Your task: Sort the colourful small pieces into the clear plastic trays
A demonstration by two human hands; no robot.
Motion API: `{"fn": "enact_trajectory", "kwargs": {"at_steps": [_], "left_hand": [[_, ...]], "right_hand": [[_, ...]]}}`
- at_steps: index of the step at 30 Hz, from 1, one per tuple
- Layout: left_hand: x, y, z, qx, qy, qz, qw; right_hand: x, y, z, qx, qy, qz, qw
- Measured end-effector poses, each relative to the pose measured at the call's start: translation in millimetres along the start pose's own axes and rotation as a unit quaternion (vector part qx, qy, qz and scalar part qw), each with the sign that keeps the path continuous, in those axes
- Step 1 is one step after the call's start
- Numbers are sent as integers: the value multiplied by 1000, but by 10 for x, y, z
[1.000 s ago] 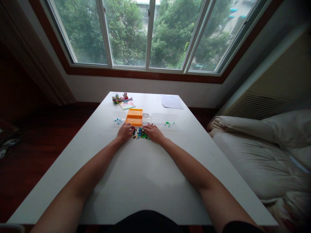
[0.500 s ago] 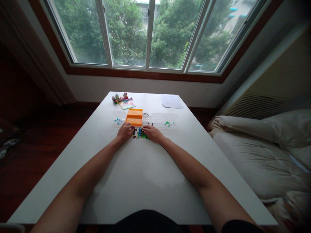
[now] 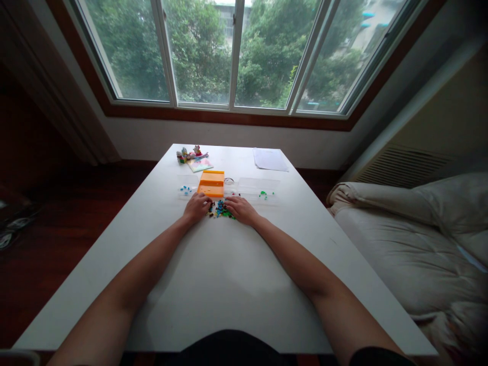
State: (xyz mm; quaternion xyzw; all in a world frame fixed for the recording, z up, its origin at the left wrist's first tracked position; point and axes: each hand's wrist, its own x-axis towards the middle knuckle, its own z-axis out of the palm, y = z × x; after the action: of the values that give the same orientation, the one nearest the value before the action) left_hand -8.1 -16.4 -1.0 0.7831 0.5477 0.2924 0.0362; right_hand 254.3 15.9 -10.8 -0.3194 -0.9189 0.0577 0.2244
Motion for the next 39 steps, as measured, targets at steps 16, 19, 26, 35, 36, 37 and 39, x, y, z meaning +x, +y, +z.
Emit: {"fn": "enact_trajectory", "kwargs": {"at_steps": [16, 19, 26, 35, 36, 37, 39], "left_hand": [[-6, 7, -19, 1, -6, 1, 1000], [-3, 18, -23, 4, -6, -5, 1000], [-8, 22, -35, -9, -6, -8, 1000], [0, 15, -26, -10, -11, -8, 1000], [2, 19, -28, -9, -11, -9, 1000], [2, 22, -30, -8, -12, -11, 1000], [2, 27, -32, -5, -13, -13, 1000]], "right_hand": [[-18, 1, -82, 6, 37, 32, 999], [-6, 13, -60, -1, 27, 35, 999], [-53, 136, -119, -10, 31, 61, 998], [-100, 201, -146, 24, 37, 52, 998], [-96, 198, -144, 26, 31, 46, 998], [-92, 198, -143, 26, 26, 43, 998], [-91, 204, -144, 23, 22, 44, 999]]}}
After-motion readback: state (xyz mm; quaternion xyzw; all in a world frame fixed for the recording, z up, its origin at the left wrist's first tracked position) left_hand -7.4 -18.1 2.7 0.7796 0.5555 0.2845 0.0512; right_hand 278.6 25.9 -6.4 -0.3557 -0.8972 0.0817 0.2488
